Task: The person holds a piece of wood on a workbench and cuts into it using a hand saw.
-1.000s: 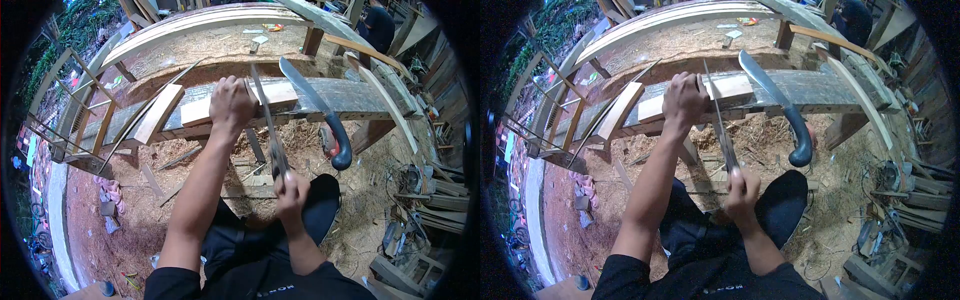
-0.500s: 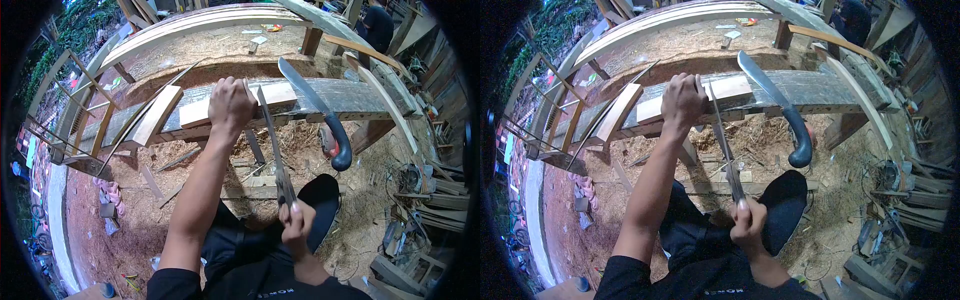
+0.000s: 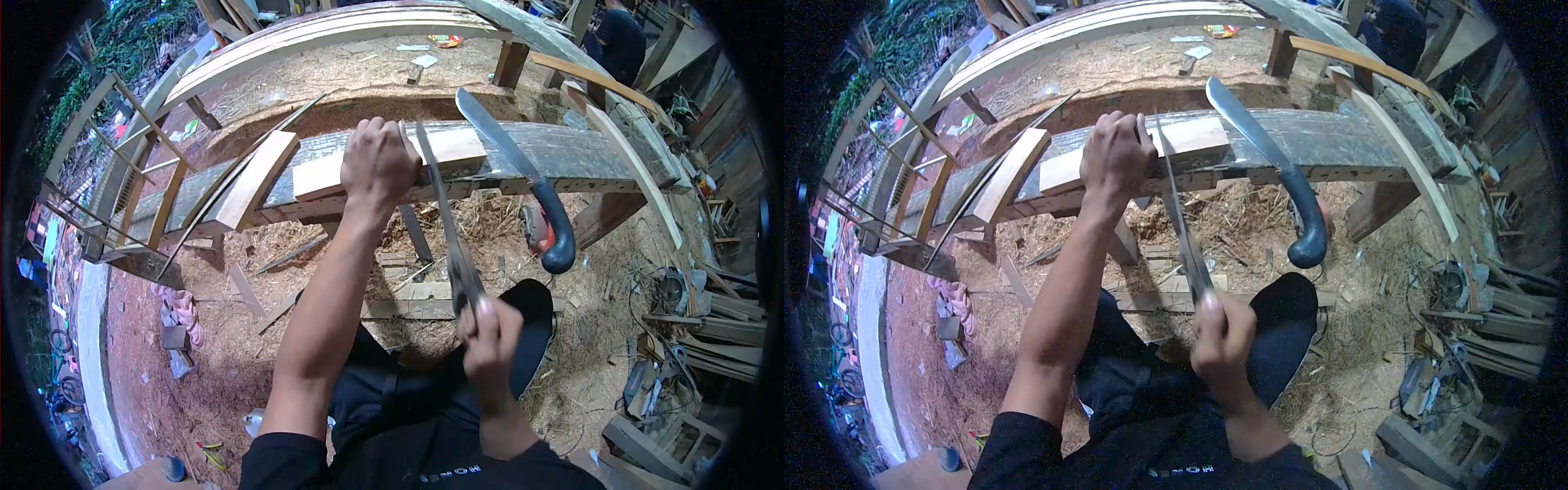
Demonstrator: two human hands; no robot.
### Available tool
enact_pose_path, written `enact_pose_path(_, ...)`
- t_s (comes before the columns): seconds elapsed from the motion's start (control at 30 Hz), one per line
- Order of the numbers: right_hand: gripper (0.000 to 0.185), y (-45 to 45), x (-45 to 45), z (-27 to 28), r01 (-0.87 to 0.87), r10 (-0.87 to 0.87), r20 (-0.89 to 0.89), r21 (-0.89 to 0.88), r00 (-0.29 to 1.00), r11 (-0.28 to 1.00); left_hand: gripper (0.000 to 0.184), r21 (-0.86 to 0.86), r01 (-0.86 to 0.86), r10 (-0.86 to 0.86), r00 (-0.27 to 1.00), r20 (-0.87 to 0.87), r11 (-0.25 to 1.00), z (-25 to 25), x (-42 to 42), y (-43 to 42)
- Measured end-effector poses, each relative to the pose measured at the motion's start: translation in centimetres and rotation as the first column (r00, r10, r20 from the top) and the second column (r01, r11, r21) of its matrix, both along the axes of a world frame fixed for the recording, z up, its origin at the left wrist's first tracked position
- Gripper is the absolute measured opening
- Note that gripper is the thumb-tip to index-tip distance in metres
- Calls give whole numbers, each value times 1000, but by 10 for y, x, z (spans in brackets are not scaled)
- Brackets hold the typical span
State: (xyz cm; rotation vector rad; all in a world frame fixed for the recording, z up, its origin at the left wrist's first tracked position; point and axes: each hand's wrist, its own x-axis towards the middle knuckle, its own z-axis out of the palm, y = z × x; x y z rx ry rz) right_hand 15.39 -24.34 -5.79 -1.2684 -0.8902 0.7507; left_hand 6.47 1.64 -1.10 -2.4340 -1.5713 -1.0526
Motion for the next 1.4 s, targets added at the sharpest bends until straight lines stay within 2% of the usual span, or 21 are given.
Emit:
enact_pose_path(0.1,37,52,1,20,-29,27,147,10,989,1000,25,34,6,-6,1000,14,999,3,0,5)
enact_pose_path(0.2,38,34,-2,17,65,-65,1,-21,998,998,26,11,-11,11,1000,6,1000,0,2,8)
enact_pose_path(0.27,39,-16,7,8,-72,73,30,-52,997,996,27,26,-6,6,1000,26,1000,0,4,8)
enact_pose_path(0.37,40,-21,4,24,-84,80,-39,-114,996,990,28,73,4,-6,1000,23,997,-5,0,3)
enact_pose_path(0.4,40,-6,2,16,-79,84,99,-60,991,995,28,54,5,-6,1000,29,999,-3,0,3)
enact_pose_path(0.5,40,50,-1,18,6,-8,148,11,989,1000,28,23,28,-29,999,21,999,3,2,0)
enact_pose_path(0.6,41,35,3,22,-30,29,-25,-53,999,998,26,-7,29,-29,1000,9,1000,-2,0,3)
enact_pose_path(0.67,43,-13,3,12,-73,76,44,-62,996,995,25,17,2,-2,1000,26,1000,1,2,4)
enact_pose_path(0.73,41,-24,3,18,-59,45,-155,-91,987,994,25,31,-4,3,999,38,1000,-1,4,5)
enact_pose_path(0.8,39,-7,12,20,-102,102,-6,-81,995,992,26,60,-4,2,999,41,998,-2,2,2)
enact_pose_path(0.83,40,24,5,14,72,-68,86,-43,994,996,26,64,16,-18,999,43,998,-3,0,1)
enact_pose_path(0.87,39,54,6,13,7,-9,58,44,998,999,27,73,38,-41,998,46,997,-2,1,0)
enact_pose_path(0.93,39,65,0,35,6,-1,205,-25,979,1000,27,79,21,-25,998,49,997,0,1,3)
enact_pose_path(1.0,39,49,6,13,-16,17,50,-9,999,1000,28,55,17,-19,999,37,998,-2,1,4)
enact_pose_path(1.03,40,28,-6,10,104,-105,58,26,993,994,28,53,9,-11,1000,29,999,-1,1,3)
enact_pose_path(1.07,39,4,-1,6,-11,11,32,-14,999,1000,28,51,-3,2,1000,27,999,-1,2,3)
enact_pose_path(1.17,40,-13,5,9,-41,37,-75,-63,996,997,28,27,3,-4,999,37,1000,-1,2,2)
enact_pose_path(1.27,38,56,0,-1,71,-79,78,97,994,993,26,32,33,-35,999,41,999,-1,0,3)
enact_pose_path(1.33,37,69,-1,10,56,-65,265,42,962,998,24,52,19,-21,999,41,998,0,-1,7)
enact_pose_path(1.37,37,69,4,8,11,-20,243,38,970,999,23,69,18,-19,1000,16,997,-3,-2,9)
enact_pose_path(1.4,39,74,0,4,86,-101,138,107,985,990,23,74,16,-16,1000,-7,997,-4,-2,8)
